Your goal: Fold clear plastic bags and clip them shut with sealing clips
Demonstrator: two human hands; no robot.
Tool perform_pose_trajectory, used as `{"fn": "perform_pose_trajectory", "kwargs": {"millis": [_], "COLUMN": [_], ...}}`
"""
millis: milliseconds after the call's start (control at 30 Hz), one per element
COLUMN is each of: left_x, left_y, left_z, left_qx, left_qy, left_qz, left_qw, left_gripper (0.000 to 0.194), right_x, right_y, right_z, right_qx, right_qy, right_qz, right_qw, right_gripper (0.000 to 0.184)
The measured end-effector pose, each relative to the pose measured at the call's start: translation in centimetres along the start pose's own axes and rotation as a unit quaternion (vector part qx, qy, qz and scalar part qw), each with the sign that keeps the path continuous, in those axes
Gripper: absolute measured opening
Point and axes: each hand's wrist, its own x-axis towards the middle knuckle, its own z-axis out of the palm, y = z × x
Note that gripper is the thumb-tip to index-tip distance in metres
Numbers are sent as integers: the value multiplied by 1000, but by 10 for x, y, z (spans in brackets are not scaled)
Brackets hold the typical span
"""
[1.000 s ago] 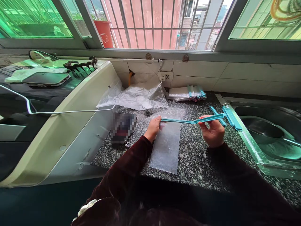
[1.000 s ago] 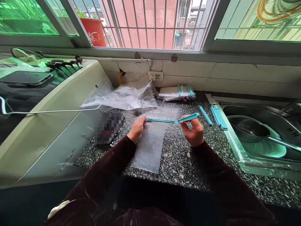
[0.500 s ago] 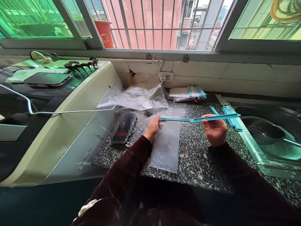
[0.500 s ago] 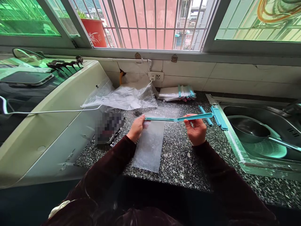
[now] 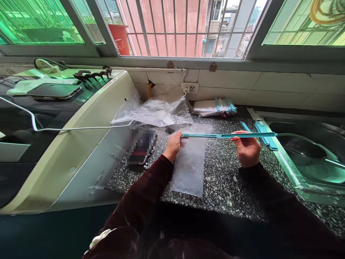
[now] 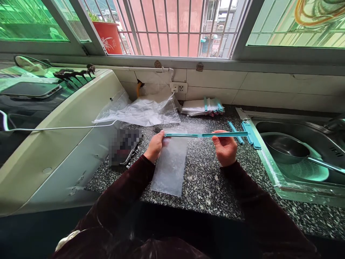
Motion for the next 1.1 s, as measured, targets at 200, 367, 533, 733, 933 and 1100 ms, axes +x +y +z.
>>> {"fn": "perform_pose_trajectory", "kwargs": {"millis": [200, 367, 533, 733, 933, 1100], "left_x": [-1, 0, 1, 0, 0, 2], "left_y": [2, 1, 1, 1, 3, 1], "left_z": [0, -1, -1, 0, 0, -1], "left_qx": [-2, 0, -3, -7, 1, 8], "left_qy": [6, 7, 7, 5, 10, 15], "left_qz": [0, 3, 3, 2, 0, -1], "left_qw": [1000, 1000, 1000, 1000, 1000, 1000], "left_gripper": [32, 34, 35, 34, 36, 37], "right_x": [0, 0, -1, -1, -2, -2], "right_y": [12, 16, 15, 14, 14, 17], "right_z": [3, 6, 8, 9, 9, 7], "right_qx": [62, 92, 118, 160, 154, 127], "right_qy": [19, 23, 27, 36, 30, 14], "right_qz": [29, 49, 86, 136, 134, 105], "right_qw": [997, 994, 989, 977, 978, 986], "right_gripper": [18, 20, 24, 29, 28, 25]}}
